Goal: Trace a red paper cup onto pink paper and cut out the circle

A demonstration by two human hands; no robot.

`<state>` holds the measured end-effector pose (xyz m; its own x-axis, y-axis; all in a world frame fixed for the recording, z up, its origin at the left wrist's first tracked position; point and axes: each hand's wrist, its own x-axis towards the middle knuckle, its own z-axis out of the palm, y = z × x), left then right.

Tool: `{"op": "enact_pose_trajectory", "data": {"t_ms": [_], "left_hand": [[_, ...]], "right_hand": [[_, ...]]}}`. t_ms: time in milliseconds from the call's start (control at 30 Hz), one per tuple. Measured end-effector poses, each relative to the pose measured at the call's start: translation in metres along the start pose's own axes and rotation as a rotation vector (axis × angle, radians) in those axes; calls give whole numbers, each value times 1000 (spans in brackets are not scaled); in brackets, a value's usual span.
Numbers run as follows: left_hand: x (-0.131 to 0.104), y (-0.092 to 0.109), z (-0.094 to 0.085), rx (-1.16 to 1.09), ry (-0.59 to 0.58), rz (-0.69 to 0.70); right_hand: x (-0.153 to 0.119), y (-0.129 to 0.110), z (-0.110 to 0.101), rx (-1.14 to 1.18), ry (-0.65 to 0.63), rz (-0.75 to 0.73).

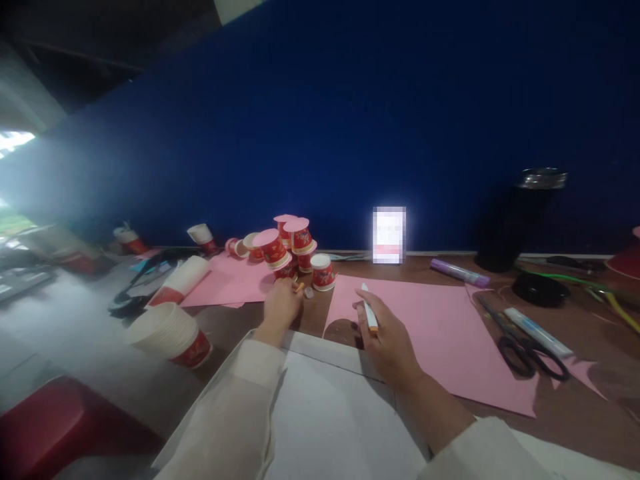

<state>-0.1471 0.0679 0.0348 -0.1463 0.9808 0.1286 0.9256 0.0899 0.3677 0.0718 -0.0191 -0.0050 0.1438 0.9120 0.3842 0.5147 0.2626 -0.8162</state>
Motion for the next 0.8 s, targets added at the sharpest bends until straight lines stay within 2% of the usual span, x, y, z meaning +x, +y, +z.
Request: {"op": "enact_pose_trajectory", "data": {"t_ms": [100,167,233,300,400,500,600,800], "left_hand": [[-11,13,8,-262,75,266],[-18,22,17,-408,4,453],[-23,28,26,-496,-62,541],[-25,31,33,-557,-112,578],[-24,32,36,-609,-145,654],[-24,33,34,-660,-165,708],[-26,35,29,-681,-187,707],[-28,36,27,-675,-197,717]], "right_hand": [[1,-3,-6,50,63,-15],[2,-6,-11,123,122,-20],[2,-10,-16,238,191,-1],[3,-14,-20,305,251,22],[4,-18,-24,247,287,18],[5,-19,-25,124,258,32],[5,-20,-25,26,221,62],[5,-23,-24,-11,186,80]]}}
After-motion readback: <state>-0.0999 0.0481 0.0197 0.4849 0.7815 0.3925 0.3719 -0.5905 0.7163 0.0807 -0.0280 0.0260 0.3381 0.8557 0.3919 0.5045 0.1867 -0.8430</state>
